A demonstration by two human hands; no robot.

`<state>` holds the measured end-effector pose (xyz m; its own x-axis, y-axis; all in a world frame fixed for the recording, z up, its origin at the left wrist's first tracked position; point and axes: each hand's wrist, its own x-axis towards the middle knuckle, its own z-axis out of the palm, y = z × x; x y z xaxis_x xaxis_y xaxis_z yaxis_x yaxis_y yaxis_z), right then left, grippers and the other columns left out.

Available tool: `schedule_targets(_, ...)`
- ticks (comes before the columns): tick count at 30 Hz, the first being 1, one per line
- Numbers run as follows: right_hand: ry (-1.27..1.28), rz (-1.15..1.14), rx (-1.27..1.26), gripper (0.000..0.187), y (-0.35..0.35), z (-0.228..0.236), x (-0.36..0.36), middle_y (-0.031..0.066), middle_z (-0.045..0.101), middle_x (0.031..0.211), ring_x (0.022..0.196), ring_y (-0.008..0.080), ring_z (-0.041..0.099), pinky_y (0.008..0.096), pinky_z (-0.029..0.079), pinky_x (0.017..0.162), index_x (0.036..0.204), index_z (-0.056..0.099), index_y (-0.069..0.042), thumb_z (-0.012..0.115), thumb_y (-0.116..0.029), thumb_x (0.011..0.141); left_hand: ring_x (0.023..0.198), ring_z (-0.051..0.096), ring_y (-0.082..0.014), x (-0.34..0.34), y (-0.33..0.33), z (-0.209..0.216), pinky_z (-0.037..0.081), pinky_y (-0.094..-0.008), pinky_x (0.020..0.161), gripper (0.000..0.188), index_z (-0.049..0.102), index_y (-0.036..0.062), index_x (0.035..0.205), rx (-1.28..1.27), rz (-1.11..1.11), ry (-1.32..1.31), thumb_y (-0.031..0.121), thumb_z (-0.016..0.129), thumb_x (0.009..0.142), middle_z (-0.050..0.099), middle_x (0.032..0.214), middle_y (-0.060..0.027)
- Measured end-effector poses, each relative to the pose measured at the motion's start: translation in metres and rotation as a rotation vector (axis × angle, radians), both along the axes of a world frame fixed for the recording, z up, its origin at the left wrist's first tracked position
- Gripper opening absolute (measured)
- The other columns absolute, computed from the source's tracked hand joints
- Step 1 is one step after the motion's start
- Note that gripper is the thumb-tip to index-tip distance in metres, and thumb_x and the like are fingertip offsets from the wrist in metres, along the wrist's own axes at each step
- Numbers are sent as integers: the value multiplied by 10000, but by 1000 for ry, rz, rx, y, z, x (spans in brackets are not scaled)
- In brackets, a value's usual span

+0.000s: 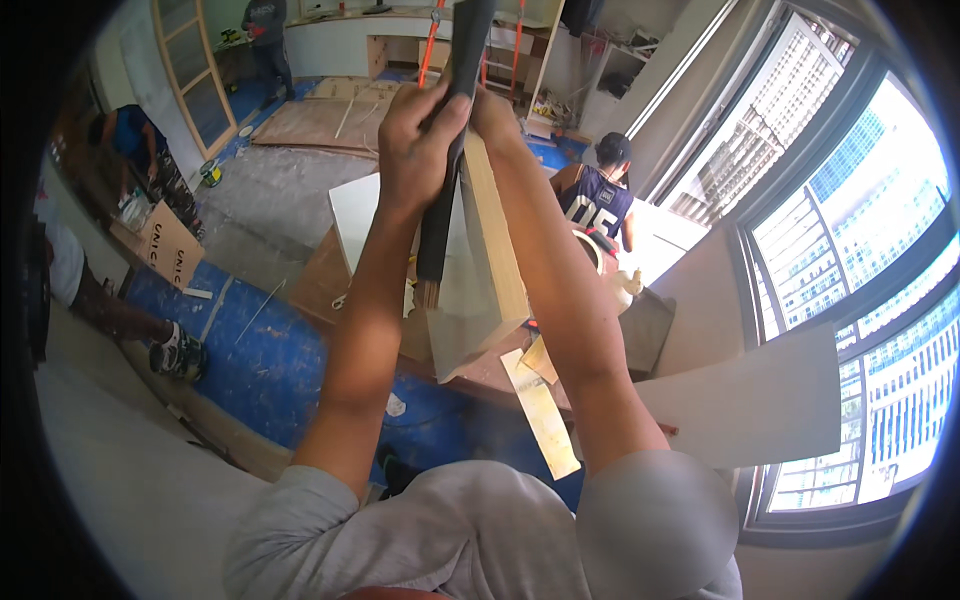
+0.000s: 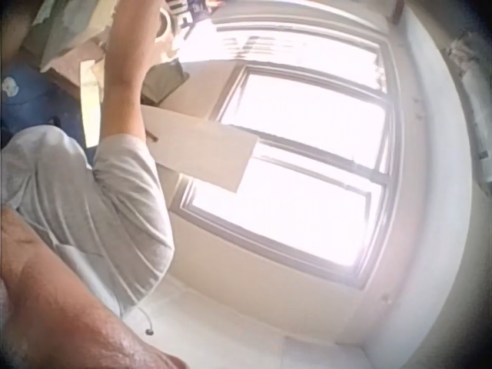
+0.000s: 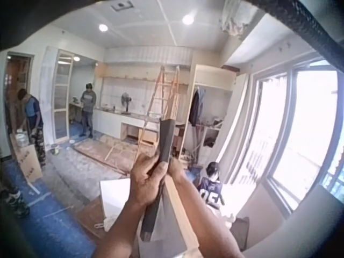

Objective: The person sands the edges of a white laminate board using a hand sanding block, flipping and rotating the board to reach different sides.

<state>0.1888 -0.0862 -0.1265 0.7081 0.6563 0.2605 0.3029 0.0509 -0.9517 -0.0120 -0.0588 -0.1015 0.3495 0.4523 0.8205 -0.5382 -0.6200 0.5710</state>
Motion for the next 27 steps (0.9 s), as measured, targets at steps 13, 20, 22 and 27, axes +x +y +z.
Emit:
schedule_targets(13, 78, 32, 29, 434, -2, 13, -18, 137, 740, 1151, 992, 175, 706, 327, 547, 877, 1270, 717, 5, 579, -320, 1018, 851, 566, -155, -11, -9, 5, 452, -297, 772, 331, 700, -19, 1236, 25, -50, -54, 171, 714, 966, 582, 933, -63)
schedule_targets(20, -63, 23, 83, 361, -12, 4, 5, 130, 753, 1051, 866, 202, 710, 369, 549, 790, 1219, 756, -80, 583, -321, 1014, 924, 584, -129, -60, -36, -77, 473, -283, 848, 393, 666, -22, 1327, -166, -76, 50, 189, 683, 995, 625, 1035, -50)
schedule_targets(22, 341, 15, 0, 355, -7, 22, -31, 113, 749, 1016, 832, 190, 695, 341, 543, 755, 1261, 748, -93, 557, -283, 1030, 938, 574, -112, -72, -22, -68, 461, -267, 847, 387, 666, -10, 1338, -265, -82, -12, 195, 667, 1009, 635, 1072, -34)
schedule_targets(27, 396, 144, 52, 490, -90, 35, -110, 92, 716, 1148, 873, 167, 697, 328, 558, 776, 1520, 528, -131, 488, -236, 1043, 916, 555, -94, -53, 2, -15, 438, -242, 829, 385, 675, -6, 1329, -208, -121, -110, 199, 681, 1004, 622, 1017, -4)
